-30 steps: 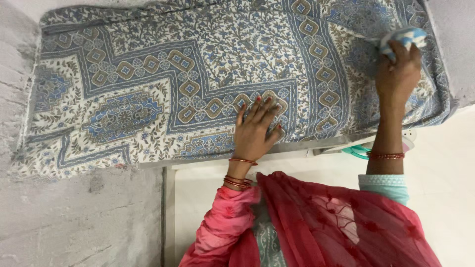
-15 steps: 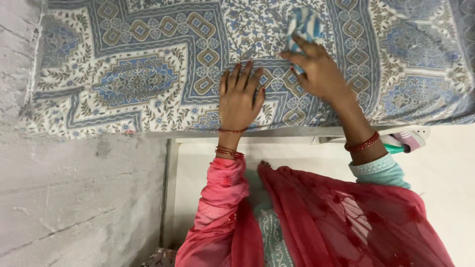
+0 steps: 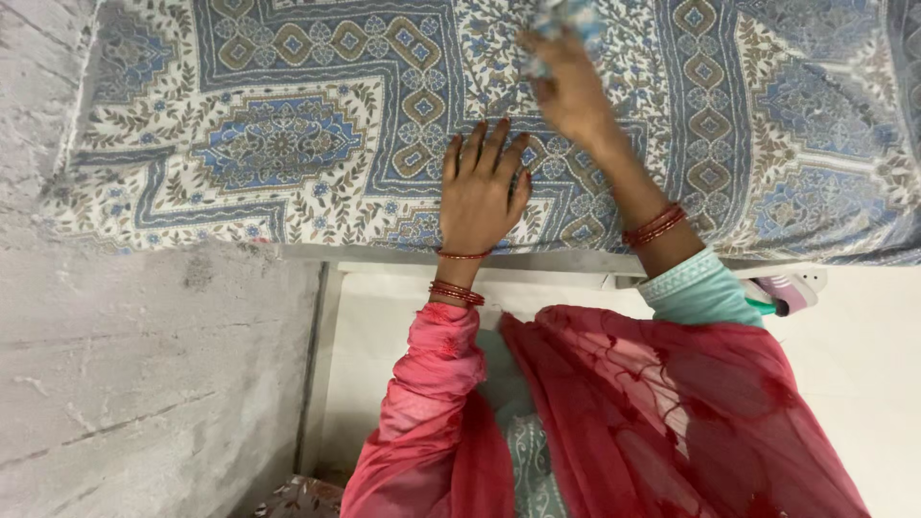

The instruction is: The person wipes a patterned fabric-covered surface with a small cloth, moving the cloth back and forth across the surface. The person uses both hands to hold and move the cloth while cleaning the surface.

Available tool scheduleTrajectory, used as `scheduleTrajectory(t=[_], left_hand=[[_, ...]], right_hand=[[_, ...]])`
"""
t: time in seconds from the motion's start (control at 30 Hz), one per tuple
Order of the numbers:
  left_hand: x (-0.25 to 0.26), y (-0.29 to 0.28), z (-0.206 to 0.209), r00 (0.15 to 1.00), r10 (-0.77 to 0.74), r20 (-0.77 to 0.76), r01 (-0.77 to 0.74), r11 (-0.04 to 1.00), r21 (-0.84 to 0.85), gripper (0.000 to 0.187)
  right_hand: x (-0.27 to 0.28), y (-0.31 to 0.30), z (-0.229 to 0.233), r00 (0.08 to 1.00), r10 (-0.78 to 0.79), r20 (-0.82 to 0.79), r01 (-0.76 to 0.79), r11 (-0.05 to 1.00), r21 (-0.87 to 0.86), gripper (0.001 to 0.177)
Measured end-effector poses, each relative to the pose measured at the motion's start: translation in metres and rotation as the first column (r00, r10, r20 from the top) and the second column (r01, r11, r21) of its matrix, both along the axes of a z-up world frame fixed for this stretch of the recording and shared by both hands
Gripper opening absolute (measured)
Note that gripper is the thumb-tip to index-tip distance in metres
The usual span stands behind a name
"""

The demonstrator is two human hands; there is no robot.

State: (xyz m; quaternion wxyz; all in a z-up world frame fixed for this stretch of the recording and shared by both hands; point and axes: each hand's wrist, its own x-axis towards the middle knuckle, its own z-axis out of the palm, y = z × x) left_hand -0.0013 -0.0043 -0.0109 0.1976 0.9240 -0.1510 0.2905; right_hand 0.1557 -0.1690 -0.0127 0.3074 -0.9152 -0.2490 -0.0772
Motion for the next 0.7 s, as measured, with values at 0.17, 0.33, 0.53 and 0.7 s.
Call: scheduleTrajectory(t=[0.17,0.33,0.53,0.7], left_hand=[[0.001,0.002,0.0,0.995,0.027,-0.093,-0.019,0.996,0.084,0.039],[-0.005,-0.002,0.005,0.998,0.014,0.057,-0.01,0.998,-0.056,0.038],[-0.003,0.0,-0.001,1.0,-0.01,-0.001,0.01,0.997,-0.071,0.04],[-0.002,0.024,0.002,0.994,-0.038,-0.107,0.042,0.999,0.035,0.044]], right_hand=[[-0.019,0.021,0.001,0.871,0.484,0.085,-0.49,0.87,0.062,0.061],[0.047,-0.02,0.007,0.958,-0.229,0.172,0.193,0.96,0.204,0.059],[0.024,0.063,-0.01,0.988,0.084,0.126,-0.085,0.996,0.005,0.045],[-0.009,0.101,0.006,0.828,0.559,0.033,-0.558,0.829,-0.027,0.046]])
